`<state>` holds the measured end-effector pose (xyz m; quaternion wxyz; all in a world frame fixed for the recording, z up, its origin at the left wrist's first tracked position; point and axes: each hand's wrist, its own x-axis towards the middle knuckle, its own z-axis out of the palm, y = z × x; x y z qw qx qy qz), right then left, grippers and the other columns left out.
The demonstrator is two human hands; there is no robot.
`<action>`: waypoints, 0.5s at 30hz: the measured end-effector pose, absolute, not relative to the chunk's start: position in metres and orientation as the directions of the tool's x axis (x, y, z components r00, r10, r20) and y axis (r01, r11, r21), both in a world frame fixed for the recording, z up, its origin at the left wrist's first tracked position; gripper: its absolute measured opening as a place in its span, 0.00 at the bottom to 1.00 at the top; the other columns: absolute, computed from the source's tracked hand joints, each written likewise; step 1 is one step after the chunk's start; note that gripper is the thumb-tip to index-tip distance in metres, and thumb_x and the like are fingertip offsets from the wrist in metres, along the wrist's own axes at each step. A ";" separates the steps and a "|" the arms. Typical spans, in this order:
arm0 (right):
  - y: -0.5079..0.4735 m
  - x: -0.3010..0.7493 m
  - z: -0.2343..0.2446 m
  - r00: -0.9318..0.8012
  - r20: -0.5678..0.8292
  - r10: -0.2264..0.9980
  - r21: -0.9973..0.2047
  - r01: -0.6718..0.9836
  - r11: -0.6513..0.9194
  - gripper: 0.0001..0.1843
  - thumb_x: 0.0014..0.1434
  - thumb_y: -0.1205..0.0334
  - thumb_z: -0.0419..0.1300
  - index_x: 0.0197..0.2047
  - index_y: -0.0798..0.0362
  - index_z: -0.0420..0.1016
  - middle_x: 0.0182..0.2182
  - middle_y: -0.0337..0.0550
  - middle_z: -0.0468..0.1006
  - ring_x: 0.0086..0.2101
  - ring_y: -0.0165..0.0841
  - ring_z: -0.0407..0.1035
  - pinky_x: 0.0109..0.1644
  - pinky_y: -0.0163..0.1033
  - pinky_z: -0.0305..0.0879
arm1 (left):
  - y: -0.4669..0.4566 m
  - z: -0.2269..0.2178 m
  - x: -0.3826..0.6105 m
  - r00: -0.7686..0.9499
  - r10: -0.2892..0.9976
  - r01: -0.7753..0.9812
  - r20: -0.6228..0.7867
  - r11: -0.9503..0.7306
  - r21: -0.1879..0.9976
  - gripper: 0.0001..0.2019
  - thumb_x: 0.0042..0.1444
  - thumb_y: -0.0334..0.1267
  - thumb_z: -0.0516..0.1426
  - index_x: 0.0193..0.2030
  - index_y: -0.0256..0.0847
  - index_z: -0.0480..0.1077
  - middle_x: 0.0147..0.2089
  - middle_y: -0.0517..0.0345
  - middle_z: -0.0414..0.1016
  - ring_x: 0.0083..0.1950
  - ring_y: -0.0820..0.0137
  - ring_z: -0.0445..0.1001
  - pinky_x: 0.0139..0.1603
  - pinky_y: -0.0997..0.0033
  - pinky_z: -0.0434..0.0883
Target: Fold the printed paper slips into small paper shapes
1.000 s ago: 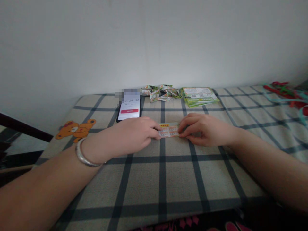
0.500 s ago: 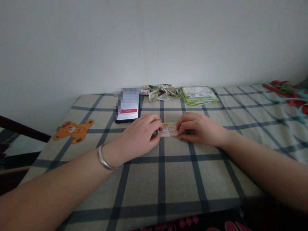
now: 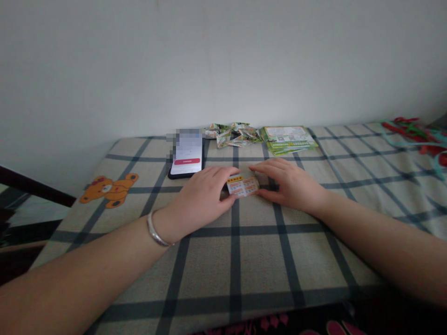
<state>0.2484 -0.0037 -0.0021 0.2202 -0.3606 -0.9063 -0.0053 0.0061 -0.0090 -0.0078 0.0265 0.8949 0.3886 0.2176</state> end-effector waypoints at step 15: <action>-0.002 0.246 0.001 -0.541 0.549 0.637 -0.157 0.682 0.714 0.09 0.60 0.64 0.60 0.44 0.52 0.75 0.42 0.45 0.79 0.44 0.38 0.72 0.48 0.43 0.69 | -0.013 0.004 0.009 0.626 0.533 0.519 0.569 -0.829 0.205 0.13 0.57 0.26 0.57 0.49 0.40 0.68 0.47 0.56 0.76 0.52 0.68 0.73 0.55 0.63 0.70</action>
